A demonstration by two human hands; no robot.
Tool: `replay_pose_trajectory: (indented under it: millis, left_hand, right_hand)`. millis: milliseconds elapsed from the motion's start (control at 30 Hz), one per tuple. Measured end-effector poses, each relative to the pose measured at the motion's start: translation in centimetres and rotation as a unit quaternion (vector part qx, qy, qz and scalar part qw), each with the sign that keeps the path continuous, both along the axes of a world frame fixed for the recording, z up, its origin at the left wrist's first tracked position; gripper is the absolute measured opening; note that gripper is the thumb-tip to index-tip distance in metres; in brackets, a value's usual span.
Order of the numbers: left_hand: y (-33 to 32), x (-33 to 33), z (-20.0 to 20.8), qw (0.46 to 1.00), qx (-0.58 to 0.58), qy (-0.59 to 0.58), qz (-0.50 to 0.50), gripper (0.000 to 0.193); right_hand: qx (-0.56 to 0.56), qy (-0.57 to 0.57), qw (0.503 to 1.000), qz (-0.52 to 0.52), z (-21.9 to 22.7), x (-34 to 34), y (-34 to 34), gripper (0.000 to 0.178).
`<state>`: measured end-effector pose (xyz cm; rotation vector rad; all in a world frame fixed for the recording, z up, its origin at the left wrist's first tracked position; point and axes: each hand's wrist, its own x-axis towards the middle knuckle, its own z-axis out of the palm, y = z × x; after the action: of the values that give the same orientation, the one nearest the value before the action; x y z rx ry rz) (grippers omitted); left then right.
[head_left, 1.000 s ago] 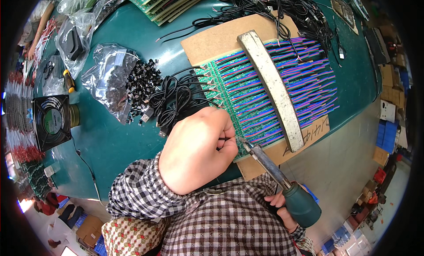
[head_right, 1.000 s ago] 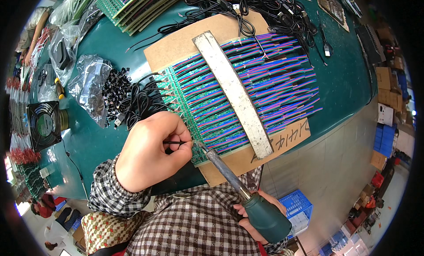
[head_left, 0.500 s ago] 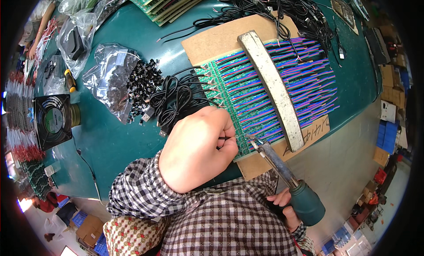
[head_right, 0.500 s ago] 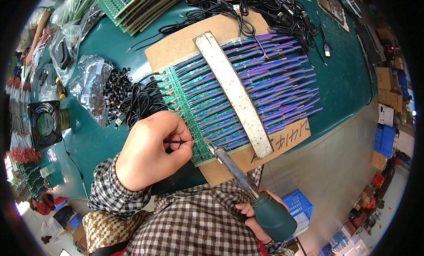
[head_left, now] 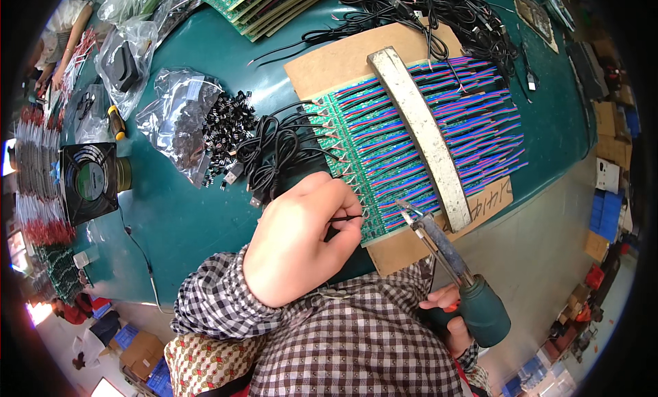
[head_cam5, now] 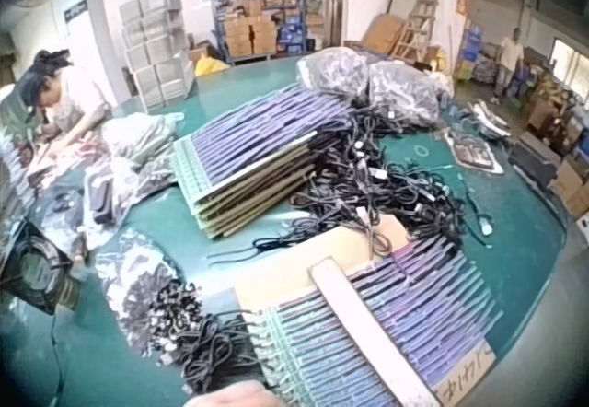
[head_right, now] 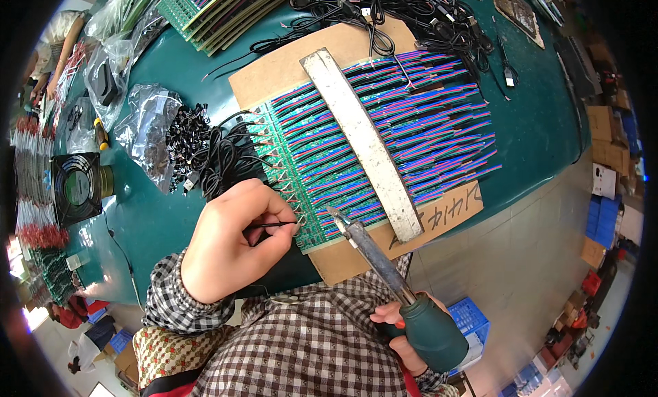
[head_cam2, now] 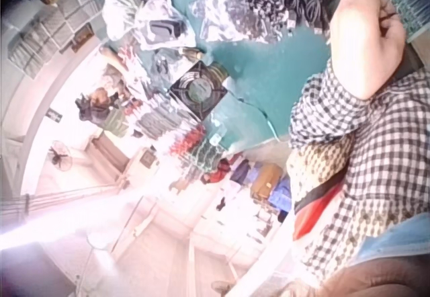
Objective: The person prepares wire leads using a soldering gun and solders the wires onto circuit boards held in a fixture.
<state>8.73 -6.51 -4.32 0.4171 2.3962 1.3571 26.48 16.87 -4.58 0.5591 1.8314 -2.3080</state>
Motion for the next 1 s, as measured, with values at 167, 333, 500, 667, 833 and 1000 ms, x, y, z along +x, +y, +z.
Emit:
replay_pose_trajectory:
  millis: [167, 333, 500, 667, 833, 1000]
  left_hand:
    - [-0.1, -0.2, -0.5, 0.999, 0.030, -0.026, 0.017, 0.012]
    - [-0.1, -0.5, -0.6, 0.998, 0.051, -0.040, 0.001, 0.012]
    - [-0.6, -0.1, -0.9, 0.998, 0.051, 0.034, -0.009, 0.013]
    - [-0.2, 0.0, -2.2, 0.991, 0.096, 0.091, -0.034, 0.015]
    - [-0.5, 0.0, -2.7, 0.989, 0.108, 0.093, -0.044, 0.016]
    - [-0.6, -0.4, -2.4, 0.989, 0.101, 0.090, -0.060, 0.016]
  right_hand:
    - [0.023, -0.015, 0.999, 0.044, 0.3, -0.2, 0.4, 0.059]
    - [-0.028, 0.003, 1.000, 0.001, 0.2, -1.6, -0.5, 0.065]
    - [-0.292, 0.106, 0.949, -0.046, -2.0, -8.0, -3.0, 0.069]
    - [-0.293, 0.125, 0.948, -0.021, -1.3, -10.8, -4.5, 0.068]
    - [-0.245, 0.115, 0.963, 0.003, -1.4, -11.7, -5.0, 0.071]
    - [-0.280, 0.136, 0.949, 0.057, -2.2, -12.1, -5.0, 0.072]
